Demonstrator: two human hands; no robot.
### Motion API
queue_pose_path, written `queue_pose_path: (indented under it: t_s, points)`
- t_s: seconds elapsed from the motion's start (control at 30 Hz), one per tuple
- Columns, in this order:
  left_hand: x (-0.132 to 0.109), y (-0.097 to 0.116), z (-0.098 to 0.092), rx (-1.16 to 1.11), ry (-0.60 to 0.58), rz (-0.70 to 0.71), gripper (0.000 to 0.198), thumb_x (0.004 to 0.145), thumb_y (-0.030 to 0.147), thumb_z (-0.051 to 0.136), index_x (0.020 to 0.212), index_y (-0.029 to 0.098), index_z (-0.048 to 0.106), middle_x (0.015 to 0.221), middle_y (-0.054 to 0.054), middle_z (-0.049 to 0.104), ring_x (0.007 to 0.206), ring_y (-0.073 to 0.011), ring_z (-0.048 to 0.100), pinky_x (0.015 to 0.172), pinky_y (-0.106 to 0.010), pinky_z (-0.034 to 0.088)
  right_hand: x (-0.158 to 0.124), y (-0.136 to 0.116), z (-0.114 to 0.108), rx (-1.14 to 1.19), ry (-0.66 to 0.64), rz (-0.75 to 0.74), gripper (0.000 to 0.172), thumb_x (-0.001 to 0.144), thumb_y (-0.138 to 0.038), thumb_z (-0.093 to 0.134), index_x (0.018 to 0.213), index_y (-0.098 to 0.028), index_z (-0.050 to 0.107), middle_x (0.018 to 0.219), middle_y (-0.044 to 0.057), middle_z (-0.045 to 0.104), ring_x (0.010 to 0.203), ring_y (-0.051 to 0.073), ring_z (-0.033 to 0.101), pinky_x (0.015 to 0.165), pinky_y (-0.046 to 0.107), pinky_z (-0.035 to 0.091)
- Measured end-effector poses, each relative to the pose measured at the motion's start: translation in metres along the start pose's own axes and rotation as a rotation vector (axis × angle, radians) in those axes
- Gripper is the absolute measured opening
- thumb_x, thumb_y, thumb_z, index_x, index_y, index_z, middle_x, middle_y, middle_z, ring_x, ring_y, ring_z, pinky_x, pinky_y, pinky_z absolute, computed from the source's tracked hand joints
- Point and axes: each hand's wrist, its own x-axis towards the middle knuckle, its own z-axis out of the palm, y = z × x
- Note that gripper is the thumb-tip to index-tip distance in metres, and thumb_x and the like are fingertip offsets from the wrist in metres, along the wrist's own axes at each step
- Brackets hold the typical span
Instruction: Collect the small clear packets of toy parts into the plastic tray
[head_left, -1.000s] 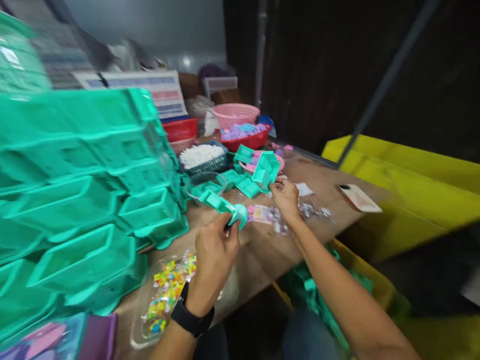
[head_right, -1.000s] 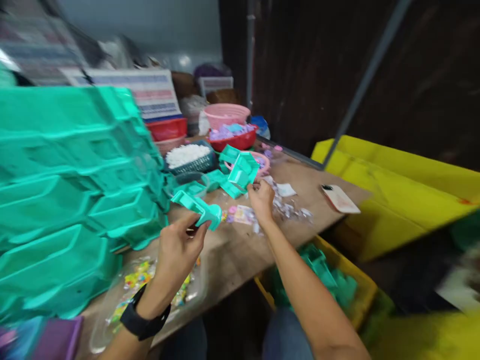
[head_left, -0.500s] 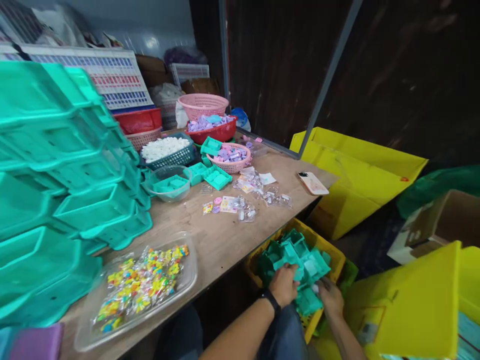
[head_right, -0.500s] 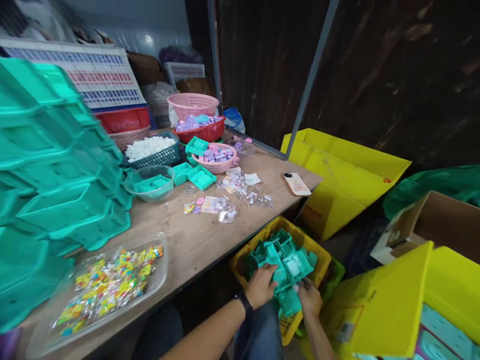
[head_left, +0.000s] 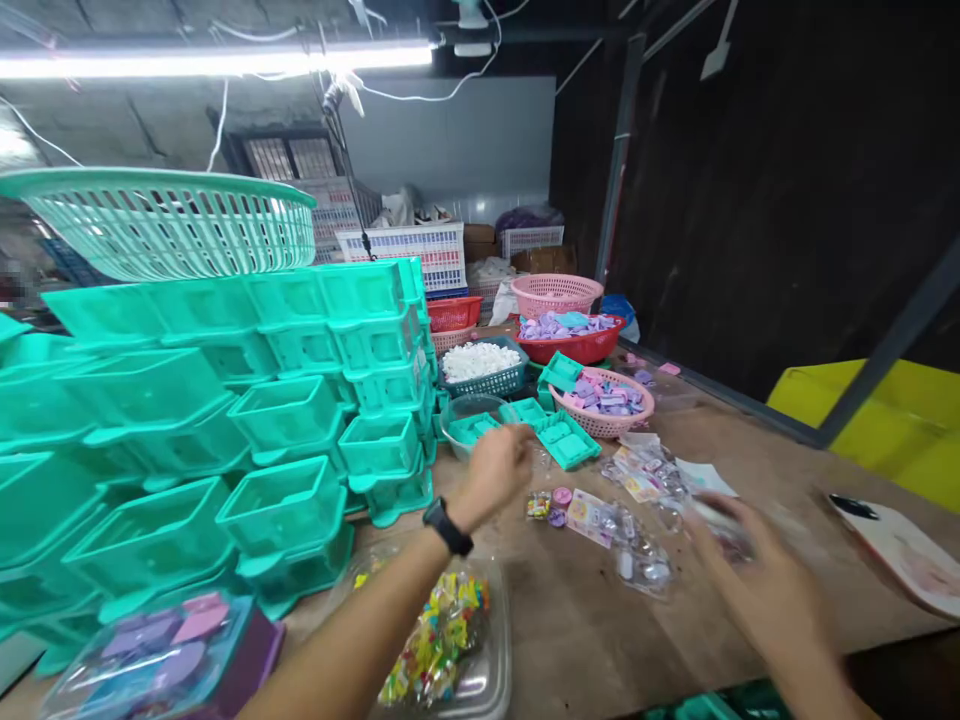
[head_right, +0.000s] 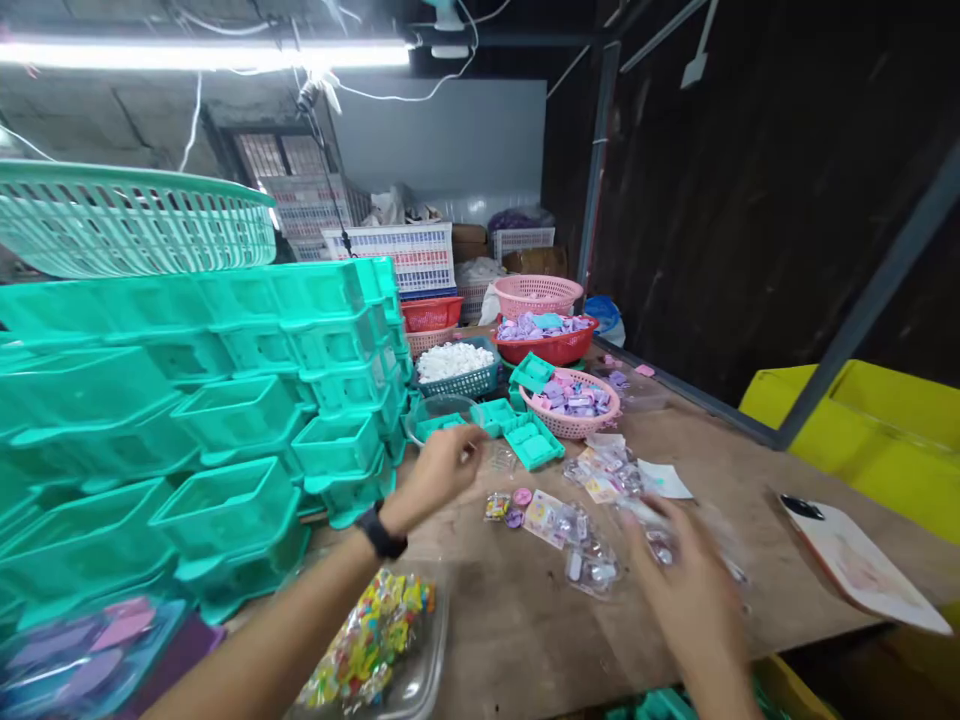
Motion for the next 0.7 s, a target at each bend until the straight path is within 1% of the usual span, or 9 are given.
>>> queue_pose_path:
  t_s: [0.1, 0.2, 0.27, 0.37, 0.43, 0.5, 0.6, 0.67, 0.7]
  points:
    - [0.056, -0.027, -0.024, 0.121, 0.011, -0.088, 0.039, 0.09, 0.011, 0.051, 0.127, 0.009, 0.063, 0.136, -0.021, 0.063, 0.128, -0.0314, 0.059, 0.11, -0.041, 0.045, 0.056, -0.055, 0.063, -0.354, -0.366, -0.241, 0.046, 0.092, -0.035, 0.054, 0.13, -0.009, 0.058, 0.133, 0.02, 0.065, 0.124, 0.032, 0.059, 0.109, 0.045, 0.048]
    - [0.081, -0.046, -0.021, 0.165, -0.097, -0.148, 0.046, 0.083, 0.015, 0.063, 0.128, 0.006, 0.062, 0.135, -0.026, 0.061, 0.13, -0.0401, 0.057, 0.107, -0.046, 0.048, 0.081, -0.086, 0.115, -0.484, -0.48, -0.289, 0.052, 0.091, -0.027, 0.059, 0.138, -0.007, 0.054, 0.14, 0.019, 0.062, 0.127, 0.035, 0.057, 0.107, 0.047, 0.048]
    - [0.087, -0.054, -0.013, 0.184, -0.159, -0.183, 0.054, 0.079, 0.019, 0.07, 0.131, 0.008, 0.06, 0.133, -0.027, 0.063, 0.131, -0.042, 0.057, 0.104, -0.047, 0.05, 0.083, -0.095, 0.137, -0.532, -0.495, -0.31, 0.058, 0.091, -0.028, 0.061, 0.145, -0.01, 0.048, 0.146, 0.019, 0.058, 0.132, 0.04, 0.052, 0.106, 0.054, 0.047]
    - [0.09, -0.06, -0.004, 0.204, -0.18, -0.225, 0.061, 0.076, 0.017, 0.071, 0.135, 0.01, 0.057, 0.135, -0.026, 0.062, 0.13, -0.0399, 0.058, 0.105, -0.047, 0.05, 0.083, -0.104, 0.153, -0.602, -0.518, -0.382, 0.067, 0.092, -0.024, 0.061, 0.154, -0.014, 0.037, 0.158, 0.019, 0.044, 0.143, 0.04, 0.041, 0.115, 0.059, 0.036]
    - [0.091, -0.061, -0.002, 0.213, -0.15, -0.234, 0.065, 0.075, 0.016, 0.072, 0.137, 0.011, 0.053, 0.137, -0.024, 0.06, 0.13, -0.0378, 0.058, 0.107, -0.047, 0.049, 0.086, -0.112, 0.161, -0.633, -0.545, -0.442, 0.069, 0.092, -0.021, 0.061, 0.155, -0.018, 0.035, 0.16, 0.019, 0.042, 0.141, 0.037, 0.044, 0.116, 0.057, 0.034]
    - [0.09, -0.06, -0.003, 0.221, -0.102, -0.234, 0.069, 0.074, 0.017, 0.073, 0.139, 0.012, 0.05, 0.138, -0.023, 0.058, 0.13, -0.0363, 0.057, 0.108, -0.047, 0.048, 0.093, -0.119, 0.169, -0.653, -0.583, -0.484, 0.065, 0.092, -0.021, 0.06, 0.153, -0.018, 0.038, 0.157, 0.019, 0.045, 0.135, 0.035, 0.05, 0.111, 0.05, 0.041]
    - [0.088, -0.059, -0.012, 0.227, -0.032, -0.236, 0.075, 0.074, 0.024, 0.074, 0.142, 0.013, 0.045, 0.14, -0.023, 0.056, 0.131, -0.0361, 0.055, 0.108, -0.048, 0.047, 0.101, -0.127, 0.18, -0.674, -0.64, -0.513, 0.044, 0.094, -0.024, 0.056, 0.136, -0.014, 0.056, 0.146, 0.019, 0.056, 0.131, 0.033, 0.053, 0.097, 0.041, 0.051]
    - [0.087, -0.058, -0.018, 0.223, 0.004, -0.238, 0.081, 0.076, 0.031, 0.074, 0.146, 0.012, 0.04, 0.142, -0.023, 0.054, 0.132, -0.037, 0.054, 0.108, -0.049, 0.047, 0.103, -0.128, 0.184, -0.686, -0.662, -0.526, 0.033, 0.097, -0.018, 0.047, 0.126, -0.013, 0.061, 0.134, 0.019, 0.064, 0.126, 0.031, 0.057, 0.088, 0.037, 0.053]
    - [0.086, -0.057, -0.021, 0.218, 0.012, -0.239, 0.083, 0.076, 0.035, 0.074, 0.147, 0.012, 0.038, 0.143, -0.023, 0.054, 0.133, -0.0374, 0.053, 0.107, -0.05, 0.048, 0.103, -0.128, 0.184, -0.691, -0.668, -0.534, 0.035, 0.097, -0.013, 0.04, 0.125, -0.012, 0.061, 0.129, 0.018, 0.066, 0.121, 0.029, 0.06, 0.084, 0.036, 0.054]
